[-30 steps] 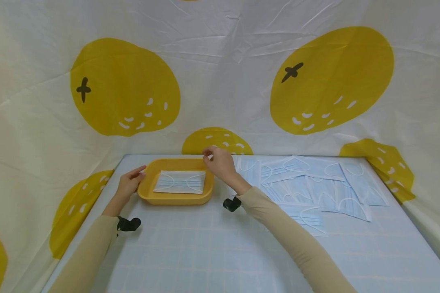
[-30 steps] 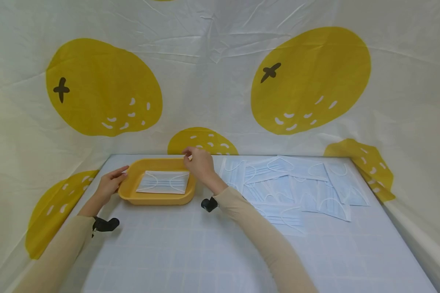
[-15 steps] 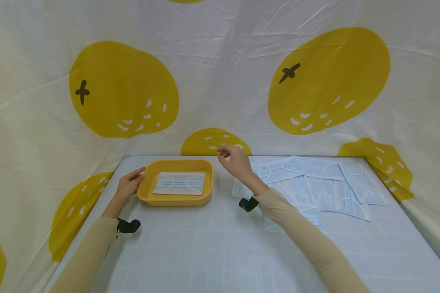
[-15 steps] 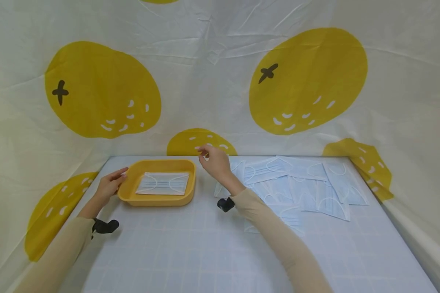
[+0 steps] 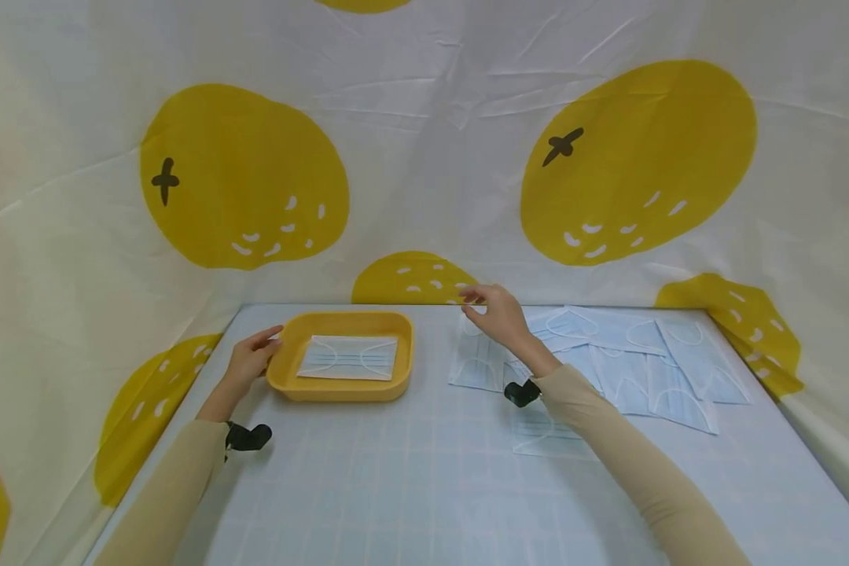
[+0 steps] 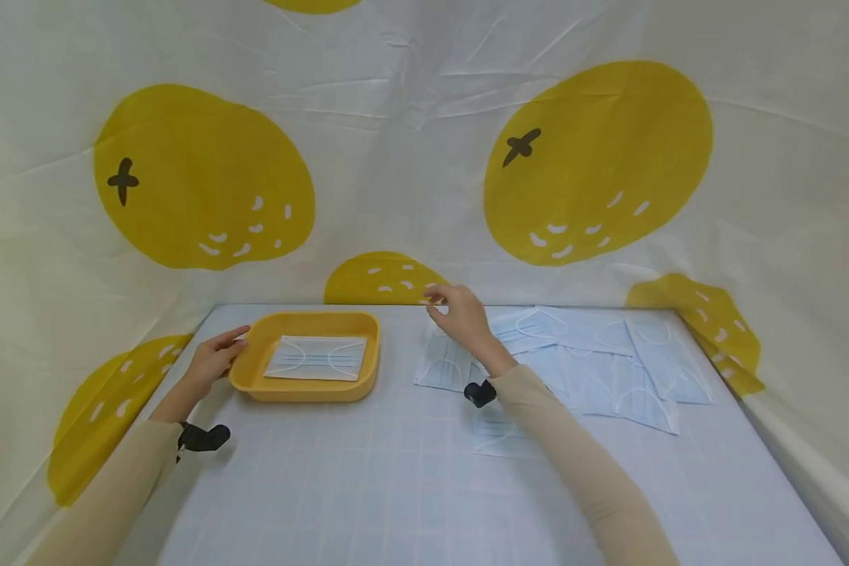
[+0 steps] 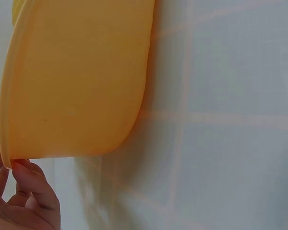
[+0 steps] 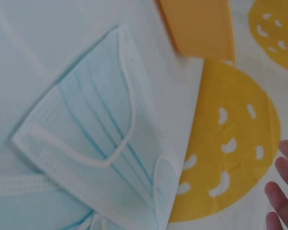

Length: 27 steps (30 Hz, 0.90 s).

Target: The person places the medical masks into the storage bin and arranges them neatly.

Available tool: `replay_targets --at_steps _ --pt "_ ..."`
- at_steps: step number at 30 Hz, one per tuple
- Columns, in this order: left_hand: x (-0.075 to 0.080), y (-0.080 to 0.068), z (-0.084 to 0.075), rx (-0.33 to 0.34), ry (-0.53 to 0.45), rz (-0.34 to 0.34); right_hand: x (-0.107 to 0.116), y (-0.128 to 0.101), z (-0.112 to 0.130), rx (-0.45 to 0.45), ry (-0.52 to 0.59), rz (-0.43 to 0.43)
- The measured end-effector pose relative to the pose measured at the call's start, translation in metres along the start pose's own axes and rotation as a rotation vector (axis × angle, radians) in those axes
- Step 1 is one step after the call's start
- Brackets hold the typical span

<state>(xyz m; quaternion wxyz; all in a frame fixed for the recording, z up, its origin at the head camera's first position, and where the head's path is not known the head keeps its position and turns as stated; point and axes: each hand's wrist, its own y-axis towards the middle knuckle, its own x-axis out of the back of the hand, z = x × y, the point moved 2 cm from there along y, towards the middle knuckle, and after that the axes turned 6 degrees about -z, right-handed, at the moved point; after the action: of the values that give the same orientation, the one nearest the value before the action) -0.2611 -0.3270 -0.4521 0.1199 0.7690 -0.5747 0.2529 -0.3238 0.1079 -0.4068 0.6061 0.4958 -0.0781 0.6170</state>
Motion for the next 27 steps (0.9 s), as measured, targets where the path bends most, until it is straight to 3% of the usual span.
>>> replay_targets --at_steps 5,15,27 --pt "0.000 0.001 0.000 -0.009 -0.007 0.003 0.006 0.000 -0.023 0.013 0.011 0.050" --pt "-0.001 0.000 0.000 0.011 -0.015 -0.006 0.009 0.006 -0.065 -0.069 0.138 0.150" --pt "0.000 0.000 -0.003 0.016 -0.015 0.004 0.001 0.013 -0.089 -0.146 0.183 0.245"
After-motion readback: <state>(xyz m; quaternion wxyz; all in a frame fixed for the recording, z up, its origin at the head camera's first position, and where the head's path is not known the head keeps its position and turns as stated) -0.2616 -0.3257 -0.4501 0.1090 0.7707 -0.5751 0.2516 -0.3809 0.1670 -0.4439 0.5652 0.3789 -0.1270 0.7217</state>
